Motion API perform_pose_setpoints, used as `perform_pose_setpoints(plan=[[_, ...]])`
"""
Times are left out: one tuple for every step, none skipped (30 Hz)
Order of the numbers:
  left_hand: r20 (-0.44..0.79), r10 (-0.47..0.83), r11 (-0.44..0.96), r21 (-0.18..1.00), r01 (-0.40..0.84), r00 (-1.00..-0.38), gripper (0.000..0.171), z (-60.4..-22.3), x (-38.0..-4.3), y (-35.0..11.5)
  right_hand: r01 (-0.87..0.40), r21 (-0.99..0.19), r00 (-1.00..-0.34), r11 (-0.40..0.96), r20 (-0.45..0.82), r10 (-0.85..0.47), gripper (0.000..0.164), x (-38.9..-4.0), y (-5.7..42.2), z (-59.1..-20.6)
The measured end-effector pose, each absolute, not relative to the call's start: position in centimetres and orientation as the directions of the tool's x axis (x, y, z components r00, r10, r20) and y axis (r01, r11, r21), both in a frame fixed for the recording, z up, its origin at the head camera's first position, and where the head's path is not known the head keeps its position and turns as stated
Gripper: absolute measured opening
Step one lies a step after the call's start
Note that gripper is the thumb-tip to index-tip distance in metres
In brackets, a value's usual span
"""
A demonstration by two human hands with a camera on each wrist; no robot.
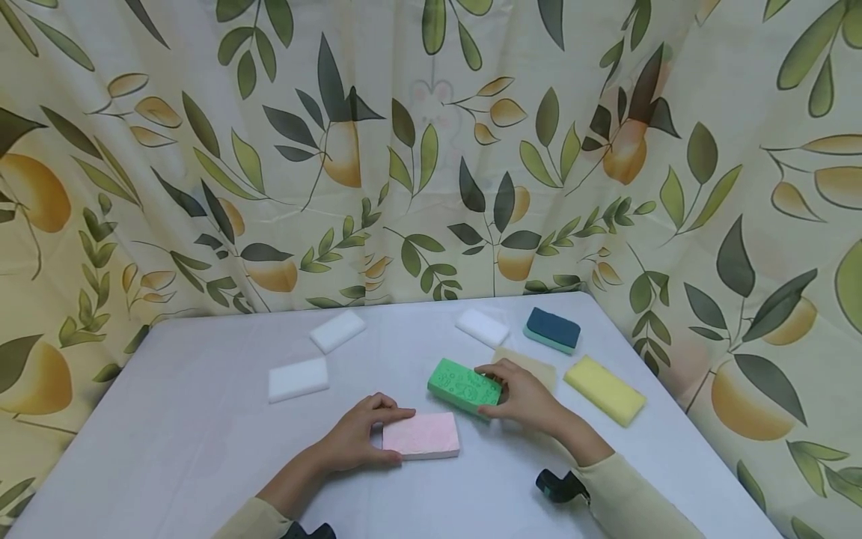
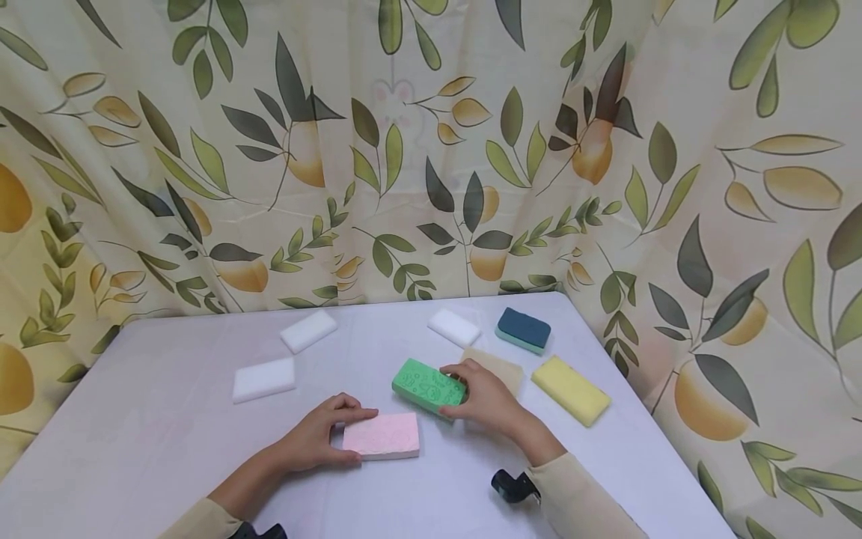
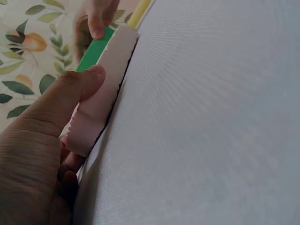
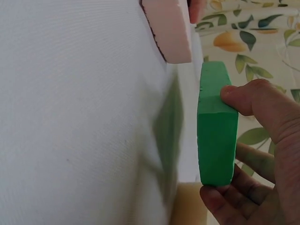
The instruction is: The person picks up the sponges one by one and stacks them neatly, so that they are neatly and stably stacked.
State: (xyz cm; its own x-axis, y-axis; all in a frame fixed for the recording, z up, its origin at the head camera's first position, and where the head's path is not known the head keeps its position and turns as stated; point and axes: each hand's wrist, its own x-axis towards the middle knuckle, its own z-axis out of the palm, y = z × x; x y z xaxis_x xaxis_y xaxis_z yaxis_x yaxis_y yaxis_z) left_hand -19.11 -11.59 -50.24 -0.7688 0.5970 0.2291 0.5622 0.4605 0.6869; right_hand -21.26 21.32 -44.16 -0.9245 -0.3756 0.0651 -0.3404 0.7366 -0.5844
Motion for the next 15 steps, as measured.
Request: perform_pose_setpoints(plan=[[0.233,0.597,0.456,0.688,0.564,-0.768,0.066,-50.25,-19.11,-11.58,-0.345,-0.584,-0.923,0.735,0.070,-0.378,0.066,-21.25,21.36,-44.08],[0.237,0.597,0.452,0.690,0.565,-0.766,0.066,-50.23,-19.09,-11.58,-0.349,-0.583,-0.922,0.734,0.075,-0.379,0.066,-21.24,21.37,-43.99],[0.239,0.597,0.449,0.692,0.565,-0.766,0.066,-50.23,-19.08,-11.57,-0.349,-0.582,-0.923,0.734,0.078,-0.377,0.066,-21.23,21.38,-43.90],[0.241,0.596,0.447,0.693,0.565,-0.766,0.066,-50.24,-19.09,-11.56,-0.347,-0.586,-0.924,0.732,0.078,-0.375,0.065,-21.19,21.37,-43.80],[0.245,0.595,0.446,0.692,0.568,-0.765,0.066,-50.26,-19.08,-11.55,-0.352,-0.583,-0.922,0.732,0.082,-0.378,0.065,-21.19,21.38,-43.76],[0.251,0.595,0.445,0.687,0.574,-0.763,0.066,-50.28,-19.09,-11.55,-0.351,-0.583,-0.923,0.732,0.082,-0.377,0.065,-21.16,21.38,-43.70],[0.255,0.596,0.444,0.686,0.577,-0.762,0.066,-50.30,-19.09,-11.55,-0.352,-0.584,-0.922,0.731,0.083,-0.378,0.065,-21.14,21.38,-43.64],[0.258,0.595,0.444,0.684,0.579,-0.761,0.066,-50.31,-19.10,-11.55,-0.346,-0.588,-0.924,0.731,0.080,-0.374,0.065,-21.11,21.36,-43.57],[0.261,0.595,0.443,0.683,0.581,-0.760,0.066,-50.32,-19.11,-11.56,-0.344,-0.589,-0.925,0.732,0.077,-0.373,0.064,-21.10,21.35,-43.53],[0.262,0.593,0.443,0.684,0.580,-0.761,0.066,-50.34,-19.11,-11.57,-0.346,-0.588,-0.924,0.731,0.076,-0.376,0.064,-21.09,21.35,-43.49],[0.258,0.591,0.444,0.687,0.576,-0.764,0.066,-50.33,-19.11,-11.58,-0.348,-0.584,-0.923,0.733,0.075,-0.378,0.064,-21.09,21.36,-43.47],[0.256,0.589,0.445,0.689,0.572,-0.766,0.066,-50.32,-19.12,-11.58,-0.342,-0.588,-0.924,0.733,0.069,-0.375,0.064,-21.08,21.36,-43.43],[0.247,0.586,0.447,0.696,0.562,-0.772,0.066,-50.31,-19.13,-11.58,-0.343,-0.587,-0.924,0.734,0.068,-0.377,0.064,-21.07,21.37,-43.40],[0.241,0.582,0.448,0.702,0.553,-0.777,0.066,-50.30,-19.14,-11.58,-0.342,-0.590,-0.924,0.732,0.067,-0.378,0.064,-21.07,21.37,-43.34],[0.235,0.579,0.449,0.708,0.545,-0.781,0.066,-50.28,-19.15,-11.57,-0.344,-0.591,-0.923,0.730,0.068,-0.380,0.064,-21.07,21.38,-43.29]])
